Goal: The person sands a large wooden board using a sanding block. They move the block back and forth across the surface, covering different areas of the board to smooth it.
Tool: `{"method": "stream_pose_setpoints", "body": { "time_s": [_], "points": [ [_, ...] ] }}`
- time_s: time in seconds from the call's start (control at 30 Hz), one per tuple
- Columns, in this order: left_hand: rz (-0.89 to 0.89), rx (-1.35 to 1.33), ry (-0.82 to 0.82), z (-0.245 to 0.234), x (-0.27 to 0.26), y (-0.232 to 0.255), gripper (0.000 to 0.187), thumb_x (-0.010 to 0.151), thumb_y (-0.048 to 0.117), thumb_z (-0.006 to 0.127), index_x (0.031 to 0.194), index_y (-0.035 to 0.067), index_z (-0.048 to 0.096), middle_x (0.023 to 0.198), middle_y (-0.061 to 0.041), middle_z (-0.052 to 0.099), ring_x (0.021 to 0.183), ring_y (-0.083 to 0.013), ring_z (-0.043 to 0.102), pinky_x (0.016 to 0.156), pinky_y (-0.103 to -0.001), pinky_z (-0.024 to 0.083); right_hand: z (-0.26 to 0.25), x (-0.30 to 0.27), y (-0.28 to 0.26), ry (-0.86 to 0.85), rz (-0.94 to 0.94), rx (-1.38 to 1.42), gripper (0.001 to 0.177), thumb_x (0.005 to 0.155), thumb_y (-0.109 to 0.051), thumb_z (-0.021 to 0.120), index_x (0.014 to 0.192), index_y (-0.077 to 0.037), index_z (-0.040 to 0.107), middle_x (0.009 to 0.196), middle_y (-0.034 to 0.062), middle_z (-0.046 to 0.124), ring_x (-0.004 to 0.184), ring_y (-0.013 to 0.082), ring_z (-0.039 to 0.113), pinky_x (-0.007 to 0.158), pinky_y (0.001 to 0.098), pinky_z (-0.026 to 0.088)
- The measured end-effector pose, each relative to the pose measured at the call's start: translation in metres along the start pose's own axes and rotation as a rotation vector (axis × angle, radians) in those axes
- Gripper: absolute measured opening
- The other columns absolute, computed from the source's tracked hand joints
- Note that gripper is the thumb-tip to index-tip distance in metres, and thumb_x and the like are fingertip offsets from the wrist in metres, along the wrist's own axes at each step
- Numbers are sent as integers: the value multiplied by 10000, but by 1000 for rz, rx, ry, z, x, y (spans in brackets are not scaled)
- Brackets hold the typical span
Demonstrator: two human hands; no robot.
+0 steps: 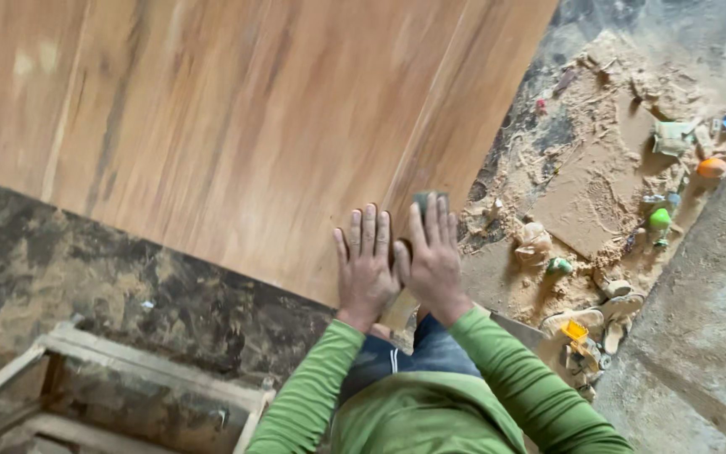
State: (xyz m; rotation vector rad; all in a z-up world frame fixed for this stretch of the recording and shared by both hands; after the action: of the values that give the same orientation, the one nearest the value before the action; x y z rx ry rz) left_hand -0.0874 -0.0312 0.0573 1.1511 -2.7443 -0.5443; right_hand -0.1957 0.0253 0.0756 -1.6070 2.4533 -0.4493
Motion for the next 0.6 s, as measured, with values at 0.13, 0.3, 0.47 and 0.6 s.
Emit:
{"method": "stream_pose_setpoints", "body": {
  "time_s": [0.13, 0.3, 0.47, 0.6],
  "points": [
    [97, 18, 4, -12, 36, -21, 725, 975, 443, 529, 1604, 118, 373, 1684, -136, 299, 1556, -351, 258, 1242, -634, 125, -8, 56, 31, 67, -125, -57, 858, 1029, -536, 564, 1541, 116, 345, 1626, 331, 286, 1540, 501, 234, 1279, 578, 191],
    [26, 45, 23, -11, 90, -34, 752, 988, 488, 538, 1624, 137, 347, 1698, -121, 279, 1565, -352, 230, 1250, -639, 120, -20, 130, 78, 123, 35, -66, 873, 1060, -514, 547, 1581, 131, 274, 1658, 336, 241, 1558, 496, 241, 1286, 556, 194],
    [-64, 77, 61, -15, 121, -35, 733, 1034, 503, 500, 1646, 141, 321, 1724, -112, 235, 1591, -352, 187, 1264, -634, 103, -12, 7, 1, -217, -114, -248, 956, 1022, -595, 536, 1539, 163, 269, 1605, 380, 277, 1497, 486, 314, 1169, 539, 276],
    [-96, 72, 36, -19, 128, -32, 748, 1021, 498, 495, 1646, 128, 315, 1718, -115, 221, 1580, -354, 179, 1247, -644, 89, -21, 28, 20, -8, -110, -24, 981, 967, -622, 554, 1532, 135, 287, 1601, 349, 297, 1517, 475, 321, 1249, 525, 275]
  ]
}}
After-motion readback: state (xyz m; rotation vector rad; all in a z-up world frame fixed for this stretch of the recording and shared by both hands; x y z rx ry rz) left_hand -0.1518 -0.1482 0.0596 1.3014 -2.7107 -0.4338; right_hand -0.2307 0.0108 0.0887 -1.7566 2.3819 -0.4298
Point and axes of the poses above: each hand's wrist, its own x-axis towards the middle knuckle, its own z-axis out of the palm, y = z × x, the point moved 4 cm from there along x, towards the middle knuckle
